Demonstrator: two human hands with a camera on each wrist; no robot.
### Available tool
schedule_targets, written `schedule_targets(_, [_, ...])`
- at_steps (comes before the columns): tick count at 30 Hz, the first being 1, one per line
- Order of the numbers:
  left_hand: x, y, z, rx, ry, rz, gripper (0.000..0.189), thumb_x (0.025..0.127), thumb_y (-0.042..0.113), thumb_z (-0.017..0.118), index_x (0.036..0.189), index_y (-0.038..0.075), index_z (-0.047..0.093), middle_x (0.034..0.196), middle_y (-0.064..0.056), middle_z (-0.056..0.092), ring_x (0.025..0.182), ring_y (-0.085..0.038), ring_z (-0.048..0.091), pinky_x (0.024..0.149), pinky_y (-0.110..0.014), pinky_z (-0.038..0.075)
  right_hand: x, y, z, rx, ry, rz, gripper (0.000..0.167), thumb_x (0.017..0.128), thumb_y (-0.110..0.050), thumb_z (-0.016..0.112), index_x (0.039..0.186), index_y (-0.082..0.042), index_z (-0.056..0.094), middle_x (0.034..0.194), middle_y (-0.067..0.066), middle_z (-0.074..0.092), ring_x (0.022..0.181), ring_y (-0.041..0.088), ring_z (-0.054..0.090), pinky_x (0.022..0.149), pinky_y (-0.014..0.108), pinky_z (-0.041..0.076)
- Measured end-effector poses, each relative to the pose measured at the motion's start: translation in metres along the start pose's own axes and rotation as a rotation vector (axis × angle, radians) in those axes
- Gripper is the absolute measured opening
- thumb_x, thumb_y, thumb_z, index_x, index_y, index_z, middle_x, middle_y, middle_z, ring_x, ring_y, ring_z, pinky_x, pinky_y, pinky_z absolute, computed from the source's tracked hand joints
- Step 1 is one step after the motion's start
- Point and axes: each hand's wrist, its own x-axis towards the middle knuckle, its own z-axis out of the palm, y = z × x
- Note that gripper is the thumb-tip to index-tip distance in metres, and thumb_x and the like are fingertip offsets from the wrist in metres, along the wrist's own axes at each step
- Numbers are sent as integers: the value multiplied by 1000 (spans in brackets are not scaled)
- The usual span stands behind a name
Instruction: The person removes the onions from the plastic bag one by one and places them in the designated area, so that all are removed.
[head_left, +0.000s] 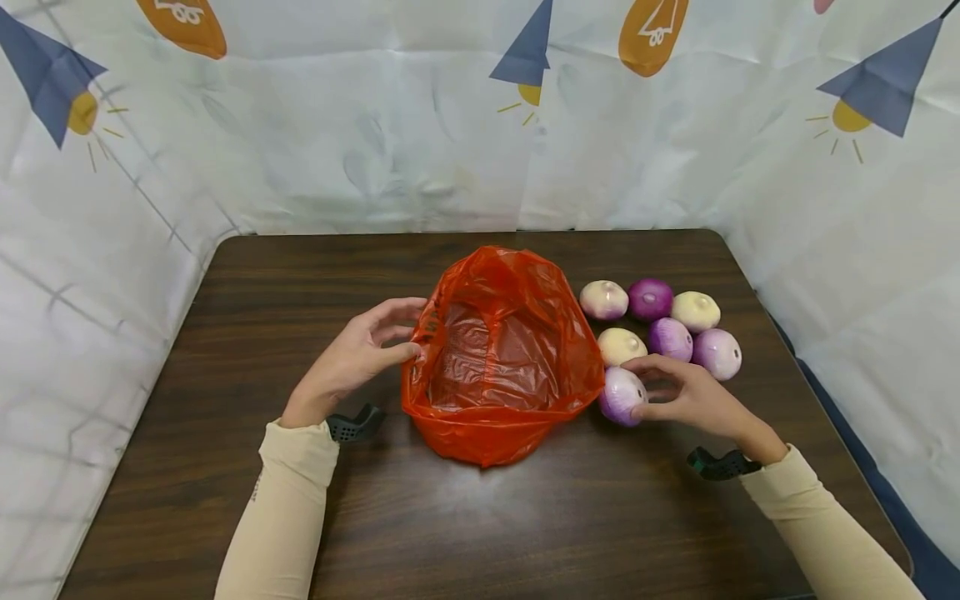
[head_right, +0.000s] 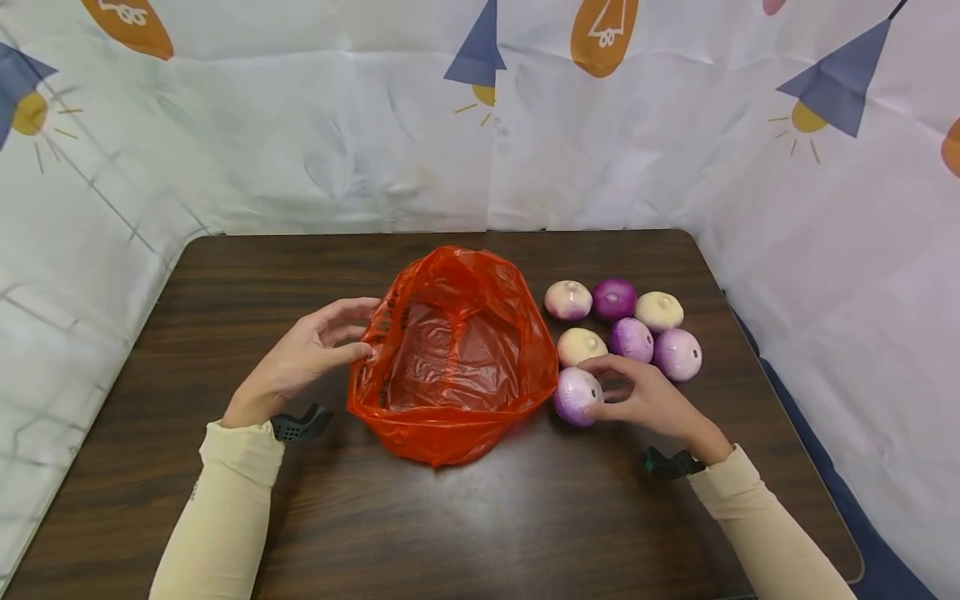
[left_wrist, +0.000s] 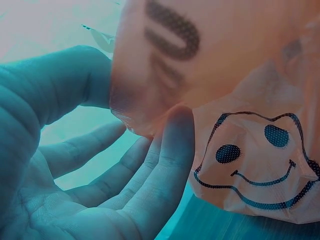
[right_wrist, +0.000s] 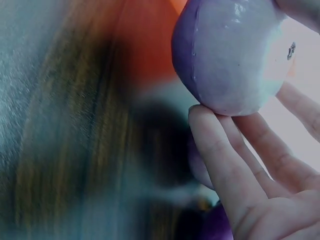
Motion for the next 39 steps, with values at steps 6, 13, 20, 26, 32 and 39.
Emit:
schedule_targets(6, [0, 1, 1, 1, -3, 2, 65, 95, 26, 76, 153, 27, 46, 154, -1, 50, 135, -26, 58, 102, -43, 57, 4, 2, 8, 44, -29, -15, 54, 88, -13, 83, 137, -13, 61, 133, 4, 66, 115, -3, 64, 92, 21, 59])
schedule_targets(13, [-1, 1, 0, 7, -6, -7, 65, 95, 28, 76, 152, 28, 47, 154, 0, 49, 136, -26, 57, 104, -46, 56, 4, 2, 13, 25, -42, 14, 53, 88, -17, 82, 138, -14, 62, 135, 9, 66, 116, -9, 61, 92, 24, 60])
schedule_targets(20, [-2, 1, 0, 7, -2, -6, 64, 95, 27, 76, 152, 27, 47, 154, -1, 49, 136, -27, 57, 104, -47, 56, 4, 1, 15, -45, -44, 29, 51, 88, -24, 83, 136, -18, 65, 134, 8, 70, 117, -7, 64, 93, 30, 61])
schedule_targets(26, [-3, 0, 0, 10, -3, -8, 64, 96, 27, 76, 153, 27, 46, 154, -1, 49, 136, -28, 57, 105, -49, 56, 6, -1, 11, -87, -16, 19, 50, 87, -26, 84, 133, -18, 67, 131, 6, 72, 115, -4, 68, 94, 18, 57])
schedule_targets(32, [-5, -2, -1, -2, 10, -3, 64, 95, 26, 76, 153, 26, 46, 155, -2, 49, 134, -26, 58, 101, -42, 57, 11, 1, 9, -93, -8, 5, 49, 87, -25, 84, 133, -16, 67, 130, 7, 73, 112, -4, 69, 92, 16, 57])
schedule_targets(39, [-5, -3, -1, -34, 14, 29, 65, 96, 18, 74, 154, 21, 46, 155, -9, 48, 133, -29, 59, 94, -31, 59, 13, 1, 5, -121, -3, 12, 54, 86, -27, 85, 137, -19, 66, 131, 4, 73, 112, -5, 67, 92, 21, 59])
